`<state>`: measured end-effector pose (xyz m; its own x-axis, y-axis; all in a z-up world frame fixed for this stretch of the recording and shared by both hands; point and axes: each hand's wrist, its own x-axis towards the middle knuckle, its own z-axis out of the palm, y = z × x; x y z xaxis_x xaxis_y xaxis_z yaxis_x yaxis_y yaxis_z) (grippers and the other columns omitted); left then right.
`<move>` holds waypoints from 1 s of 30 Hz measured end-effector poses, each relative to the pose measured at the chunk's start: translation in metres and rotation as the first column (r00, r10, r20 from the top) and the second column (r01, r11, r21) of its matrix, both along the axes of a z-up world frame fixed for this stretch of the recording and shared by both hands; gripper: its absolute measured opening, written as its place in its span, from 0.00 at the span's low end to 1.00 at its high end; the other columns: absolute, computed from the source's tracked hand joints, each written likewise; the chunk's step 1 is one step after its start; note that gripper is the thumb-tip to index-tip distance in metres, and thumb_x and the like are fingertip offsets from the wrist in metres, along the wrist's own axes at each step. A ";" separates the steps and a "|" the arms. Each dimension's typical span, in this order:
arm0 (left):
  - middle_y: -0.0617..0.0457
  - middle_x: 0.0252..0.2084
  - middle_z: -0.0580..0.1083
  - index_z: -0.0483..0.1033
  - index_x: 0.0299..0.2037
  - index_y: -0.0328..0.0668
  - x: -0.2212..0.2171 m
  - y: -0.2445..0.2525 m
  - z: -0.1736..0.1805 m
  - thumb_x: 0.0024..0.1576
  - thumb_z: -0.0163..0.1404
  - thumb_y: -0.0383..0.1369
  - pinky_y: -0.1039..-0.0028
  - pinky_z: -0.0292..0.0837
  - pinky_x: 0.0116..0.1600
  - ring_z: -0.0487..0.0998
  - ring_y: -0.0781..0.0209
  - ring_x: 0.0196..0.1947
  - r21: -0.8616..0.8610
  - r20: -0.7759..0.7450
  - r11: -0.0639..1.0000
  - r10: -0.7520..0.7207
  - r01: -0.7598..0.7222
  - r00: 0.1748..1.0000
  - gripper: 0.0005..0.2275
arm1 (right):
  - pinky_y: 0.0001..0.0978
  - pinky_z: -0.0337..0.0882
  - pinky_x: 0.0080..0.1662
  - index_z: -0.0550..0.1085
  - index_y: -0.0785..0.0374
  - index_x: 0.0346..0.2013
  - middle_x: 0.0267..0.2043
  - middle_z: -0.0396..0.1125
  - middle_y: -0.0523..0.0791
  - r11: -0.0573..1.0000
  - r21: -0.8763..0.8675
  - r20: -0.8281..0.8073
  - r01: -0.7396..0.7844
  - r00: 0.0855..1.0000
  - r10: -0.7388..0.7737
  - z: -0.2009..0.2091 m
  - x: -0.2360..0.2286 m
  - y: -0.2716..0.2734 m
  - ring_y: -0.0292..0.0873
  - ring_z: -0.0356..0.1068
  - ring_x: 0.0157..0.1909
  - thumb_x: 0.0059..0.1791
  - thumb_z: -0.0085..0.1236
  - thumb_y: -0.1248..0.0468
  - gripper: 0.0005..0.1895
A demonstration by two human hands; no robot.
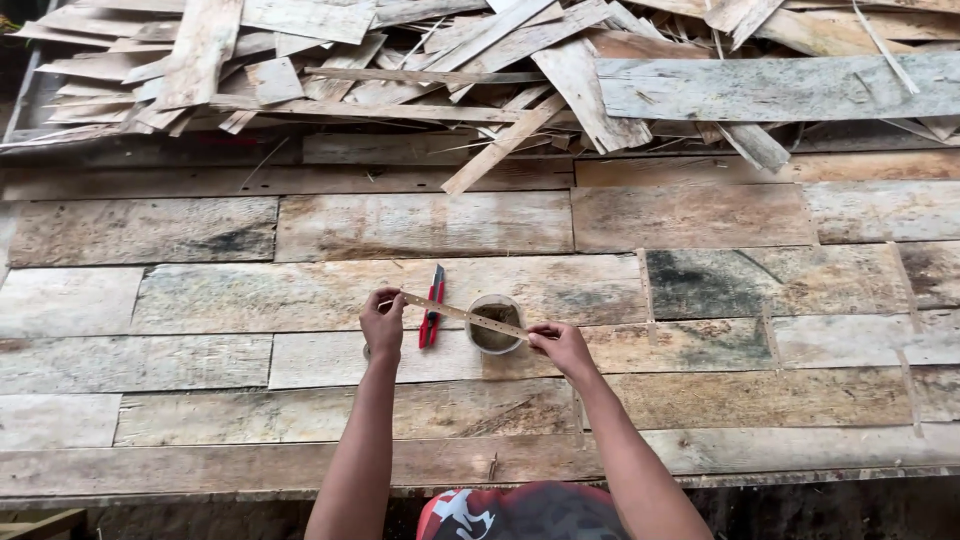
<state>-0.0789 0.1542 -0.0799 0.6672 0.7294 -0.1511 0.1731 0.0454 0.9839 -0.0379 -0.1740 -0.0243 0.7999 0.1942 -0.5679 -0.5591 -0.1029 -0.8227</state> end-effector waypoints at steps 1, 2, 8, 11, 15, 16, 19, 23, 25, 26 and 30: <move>0.55 0.36 0.77 0.81 0.40 0.46 -0.005 0.007 -0.008 0.53 0.59 0.25 0.77 0.79 0.43 0.82 0.64 0.35 -0.001 0.001 1.000 0.005 -0.005 1.000 0.06 | 0.33 0.81 0.45 0.79 0.71 0.46 0.41 0.73 0.51 1.000 -0.001 0.001 -0.005 1.000 0.005 0.004 -0.001 0.005 0.42 0.75 0.40 0.47 0.63 0.73 0.13; 0.55 0.37 0.78 0.81 0.40 0.47 -0.009 0.014 -0.016 0.53 0.59 0.26 0.76 0.79 0.43 0.82 0.64 0.36 0.019 -0.006 0.999 0.032 -0.032 0.999 0.06 | 0.37 0.82 0.44 0.78 0.72 0.47 0.39 0.72 0.52 1.000 -0.008 -0.005 0.000 1.000 0.000 0.007 -0.002 0.011 0.45 0.76 0.38 0.46 0.64 0.74 0.14; 0.56 0.36 0.78 0.81 0.40 0.48 -0.022 0.029 -0.016 0.53 0.60 0.26 0.74 0.75 0.46 0.79 0.67 0.38 0.078 0.008 0.993 0.087 -0.087 0.996 0.07 | 0.31 0.82 0.39 0.77 0.73 0.44 0.37 0.74 0.54 0.993 -0.117 0.032 0.023 0.999 -0.020 -0.002 0.006 0.028 0.45 0.78 0.34 0.42 0.66 0.74 0.15; 0.58 0.35 0.78 0.81 0.39 0.49 -0.021 0.035 -0.021 0.53 0.60 0.26 0.76 0.74 0.46 0.79 0.69 0.38 0.091 0.026 0.990 0.103 -0.105 0.994 0.07 | 0.30 0.82 0.37 0.78 0.71 0.39 0.35 0.75 0.54 0.985 -0.173 0.061 0.023 0.998 -0.012 -0.016 0.013 0.034 0.45 0.79 0.33 0.41 0.68 0.73 0.12; 0.60 0.34 0.77 0.81 0.38 0.50 -0.020 0.041 -0.033 0.53 0.61 0.26 0.76 0.74 0.45 0.78 0.70 0.36 0.108 0.025 0.989 0.102 -0.104 0.995 0.06 | 0.28 0.83 0.34 0.79 0.69 0.36 0.32 0.75 0.53 0.980 -0.196 0.072 0.030 0.997 -0.016 -0.024 0.017 0.037 0.45 0.79 0.29 0.41 0.67 0.74 0.10; 0.60 0.34 0.77 0.81 0.38 0.50 -0.019 0.040 -0.031 0.53 0.61 0.26 0.76 0.74 0.45 0.78 0.70 0.36 0.108 0.024 0.989 0.099 -0.101 0.995 0.06 | 0.28 0.83 0.34 0.79 0.69 0.36 0.32 0.75 0.53 0.980 -0.196 0.072 0.032 0.997 -0.019 -0.029 0.019 0.035 0.45 0.79 0.29 0.41 0.67 0.74 0.10; 0.60 0.34 0.78 0.81 0.37 0.50 -0.016 0.036 -0.022 0.52 0.61 0.27 0.78 0.75 0.43 0.78 0.70 0.37 0.088 0.030 0.988 0.126 -0.128 0.992 0.06 | 0.33 0.79 0.42 0.80 0.50 0.33 0.32 0.78 0.37 0.831 -0.546 0.155 -0.109 0.961 0.228 -0.043 0.023 0.035 0.38 0.79 0.35 0.40 0.69 0.57 0.09; 0.59 0.33 0.78 0.82 0.38 0.50 -0.014 0.035 -0.017 0.52 0.62 0.27 0.79 0.76 0.42 0.78 0.70 0.36 0.098 0.042 0.984 0.145 -0.148 0.989 0.06 | 0.34 0.79 0.45 0.77 0.55 0.33 0.33 0.78 0.40 0.805 -0.587 0.248 -0.088 0.926 0.283 -0.041 0.021 0.042 0.41 0.79 0.39 0.40 0.68 0.61 0.10; 0.58 0.33 0.77 0.82 0.38 0.49 -0.014 0.037 -0.016 0.52 0.62 0.27 0.79 0.76 0.41 0.78 0.70 0.36 0.094 0.050 0.982 0.157 -0.162 0.986 0.06 | 0.35 0.79 0.44 0.76 0.58 0.34 0.33 0.78 0.42 0.819 -0.569 0.277 -0.078 0.919 0.280 -0.037 0.019 0.047 0.41 0.80 0.39 0.40 0.69 0.65 0.11; 0.58 0.33 0.77 0.82 0.38 0.49 -0.015 0.037 -0.014 0.52 0.62 0.27 0.78 0.76 0.41 0.78 0.69 0.36 0.097 0.054 0.982 0.159 -0.164 0.986 0.06 | 0.39 0.79 0.45 0.76 0.59 0.33 0.33 0.78 0.44 0.795 -0.601 0.288 -0.078 0.907 0.306 -0.038 0.019 0.049 0.46 0.79 0.41 0.40 0.68 0.64 0.10; 0.58 0.33 0.77 0.82 0.38 0.49 -0.020 0.039 -0.011 0.53 0.62 0.27 0.78 0.76 0.40 0.79 0.70 0.35 0.092 0.069 0.982 0.159 -0.165 0.985 0.06 | 0.47 0.78 0.47 0.75 0.58 0.32 0.32 0.78 0.43 0.735 -0.671 0.271 -0.100 0.889 0.368 -0.037 0.019 0.057 0.53 0.78 0.43 0.39 0.66 0.63 0.10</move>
<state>-0.0990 0.1931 -0.0908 0.5447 0.8378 -0.0374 0.1112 -0.0279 0.9934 -0.0191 -0.1172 -0.0617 0.9455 0.1138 -0.3052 -0.1198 -0.7499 -0.6507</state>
